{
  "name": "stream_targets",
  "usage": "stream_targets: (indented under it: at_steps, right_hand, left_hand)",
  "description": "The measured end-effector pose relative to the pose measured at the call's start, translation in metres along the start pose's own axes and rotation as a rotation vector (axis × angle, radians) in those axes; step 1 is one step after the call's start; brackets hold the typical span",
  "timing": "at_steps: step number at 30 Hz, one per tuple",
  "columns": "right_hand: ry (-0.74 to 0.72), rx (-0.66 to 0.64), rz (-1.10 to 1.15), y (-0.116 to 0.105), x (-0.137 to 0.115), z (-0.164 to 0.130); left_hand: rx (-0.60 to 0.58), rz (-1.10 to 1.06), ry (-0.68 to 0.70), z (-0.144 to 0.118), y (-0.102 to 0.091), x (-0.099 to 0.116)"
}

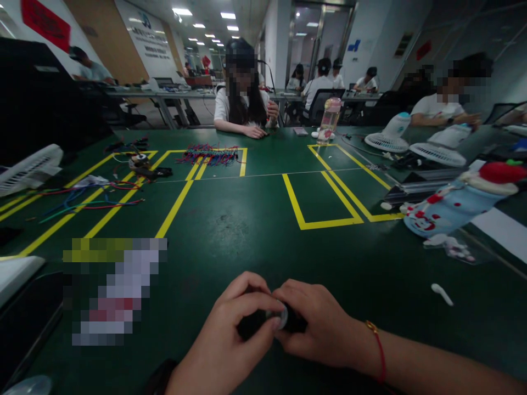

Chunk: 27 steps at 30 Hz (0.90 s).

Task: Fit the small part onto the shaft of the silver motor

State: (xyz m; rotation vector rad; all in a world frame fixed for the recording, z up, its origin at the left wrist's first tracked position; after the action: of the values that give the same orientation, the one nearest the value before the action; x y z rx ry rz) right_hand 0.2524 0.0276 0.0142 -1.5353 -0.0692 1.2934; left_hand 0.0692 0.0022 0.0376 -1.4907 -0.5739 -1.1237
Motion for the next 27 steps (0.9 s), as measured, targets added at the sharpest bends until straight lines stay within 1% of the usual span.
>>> stream_targets:
  at_steps: [3, 7, 8, 10, 13, 15, 16, 18, 20, 22, 24, 27]
  right_hand:
    - [0.003, 0.006, 0.013, 0.0, 0.0, 0.0]
    - [0.022, 0.018, 0.011, -0.001, 0.001, -0.002]
    - [0.015, 0.015, 0.021, -0.002, 0.001, -0.002]
    - [0.018, 0.015, 0.028, -0.002, 0.001, -0.003]
    - [0.026, 0.019, 0.031, -0.003, 0.001, -0.005]
    - [0.032, 0.007, 0.031, -0.004, 0.002, -0.005]
    - [0.034, 0.0, 0.031, -0.004, 0.002, -0.004]
    - [0.032, -0.007, 0.031, -0.004, 0.001, -0.003]
    - [0.025, -0.001, 0.033, -0.005, 0.001, -0.003]
    - [0.021, -0.001, 0.035, -0.005, 0.001, -0.002]
    - [0.024, -0.005, 0.03, -0.005, 0.0, -0.002]
    - [0.028, -0.002, 0.012, -0.003, -0.001, -0.002]
  left_hand:
    - [-0.03, -0.021, -0.016, -0.002, -0.003, -0.007]
    - [0.005, -0.031, -0.118, 0.001, -0.021, -0.036]
    - [0.036, -0.057, -0.141, 0.004, -0.027, -0.044]
    - [0.119, -0.197, -0.247, 0.009, -0.037, -0.057]
    - [0.271, -0.593, -0.387, 0.015, -0.044, -0.065]
    - [0.324, -0.759, -0.432, 0.016, -0.044, -0.065]
    - [0.326, -0.785, -0.44, 0.017, -0.044, -0.065]
    - [0.304, -0.745, -0.436, 0.016, -0.042, -0.065]
    - [0.259, -0.589, -0.406, 0.014, -0.041, -0.066]
    - [0.199, -0.367, -0.331, 0.011, -0.04, -0.064]
    - [0.138, -0.179, -0.227, 0.007, -0.036, -0.057]
    - [0.066, -0.048, -0.091, 0.001, -0.027, -0.041]
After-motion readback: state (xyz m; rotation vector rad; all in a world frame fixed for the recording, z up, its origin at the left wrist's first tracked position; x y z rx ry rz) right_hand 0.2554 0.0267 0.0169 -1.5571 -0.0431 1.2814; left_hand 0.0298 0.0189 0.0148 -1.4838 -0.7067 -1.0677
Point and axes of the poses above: each hand's wrist, its own z-axis towards the middle knuckle, its own y-axis out of the palm, x = y × z, the point moved 1 cm from there along z, towards the middle knuckle, and after that the axes turned 4 degrees about -y, right-handed, at the moved point
